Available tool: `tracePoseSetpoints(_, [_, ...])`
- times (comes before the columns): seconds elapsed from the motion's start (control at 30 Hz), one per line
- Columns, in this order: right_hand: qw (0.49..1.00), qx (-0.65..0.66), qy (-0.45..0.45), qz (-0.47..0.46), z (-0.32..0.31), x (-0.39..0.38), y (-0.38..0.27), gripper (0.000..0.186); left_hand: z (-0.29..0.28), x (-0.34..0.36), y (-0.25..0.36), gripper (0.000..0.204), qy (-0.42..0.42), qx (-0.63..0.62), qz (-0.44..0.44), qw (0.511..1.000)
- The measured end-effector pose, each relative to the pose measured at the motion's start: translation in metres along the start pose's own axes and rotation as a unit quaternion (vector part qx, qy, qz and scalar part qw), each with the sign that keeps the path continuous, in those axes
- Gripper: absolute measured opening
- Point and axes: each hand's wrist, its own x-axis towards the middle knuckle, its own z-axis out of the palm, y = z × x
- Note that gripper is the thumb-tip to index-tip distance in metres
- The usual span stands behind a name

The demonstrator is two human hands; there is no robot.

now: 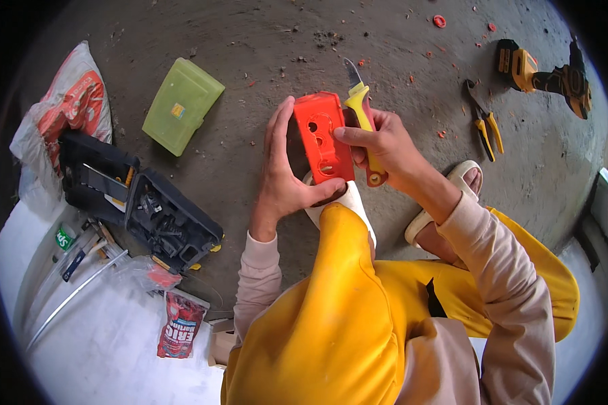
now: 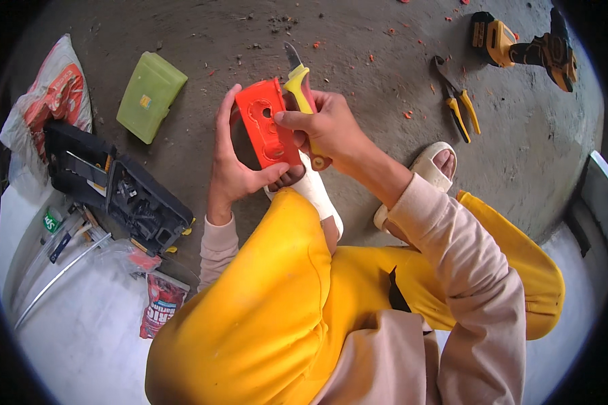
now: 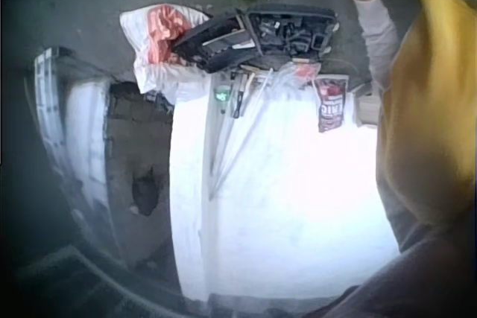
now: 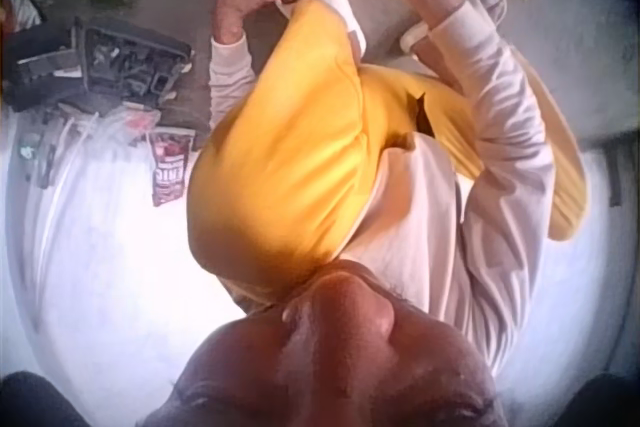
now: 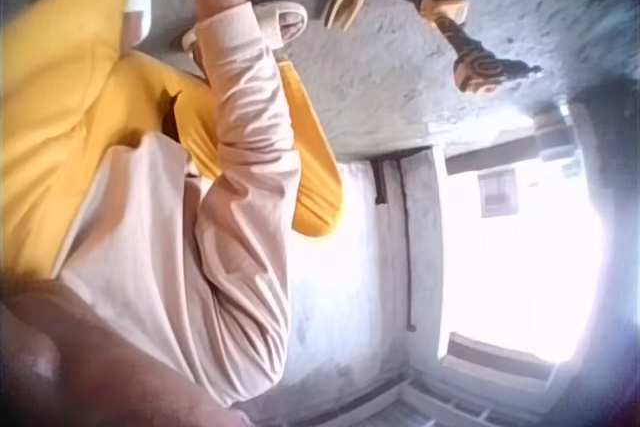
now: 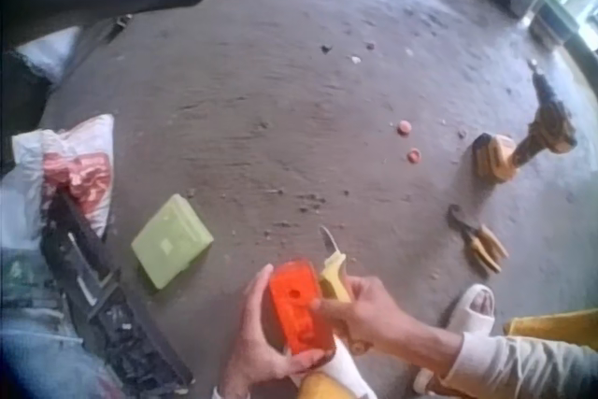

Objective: The person trims the inner edge of a red plastic electrical box using a utility knife and then uses pliers to remove a plastic tab from the box.

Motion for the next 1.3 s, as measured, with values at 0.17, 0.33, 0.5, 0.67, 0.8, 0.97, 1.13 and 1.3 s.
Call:
tracePoseSetpoints(0.17, [1.0, 0.004, -0.003, 0.022, 0.013, -0.006, -0.016, 0.018, -0.007, -0.003, -0.006, 0.131, 0.016, 0.001, -0.02, 1.0])
tracePoseSetpoints(0.33, [0.998, -0.022, -0.025, 0.047, 0.011, -0.002, -0.017, 0.018, -0.009, 0.003, 0.0, 0.133, -0.006, 0.051, -0.014, 0.999])
tracePoseSetpoints(0.5, [0.999, 0.009, -0.033, 0.027, 0.014, 0.001, -0.013, 0.021, -0.011, 0.003, -0.001, 0.141, -0.014, 0.07, 0.006, 0.997])
tracePoseSetpoints(0.67, [0.999, 0.017, -0.04, 0.025, 0.014, 0.004, -0.009, 0.021, -0.011, 0.003, -0.003, 0.149, -0.028, 0.088, 0.003, 0.996])
tracePoseSetpoints(0.8, [0.999, 0.012, -0.038, 0.03, 0.012, 0.006, -0.009, 0.021, -0.011, 0.004, -0.004, 0.15, -0.031, 0.082, 0.004, 0.996])
tracePoseSetpoints(0.97, [0.999, 0.016, -0.039, 0.025, 0.013, 0.008, -0.008, 0.02, -0.012, 0.004, -0.004, 0.151, -0.03, 0.083, -0.001, 0.996])
tracePoseSetpoints(1.13, [0.998, 0.014, -0.037, 0.042, 0.01, 0.007, -0.013, 0.018, -0.013, 0.008, 0.001, 0.154, -0.051, 0.106, 0.013, 0.993])
tracePoseSetpoints(1.3, [0.996, -0.061, -0.052, 0.026, 0.001, 0.009, -0.015, 0.022, -0.009, 0.008, -0.003, 0.153, -0.053, 0.11, 0.028, 0.992])
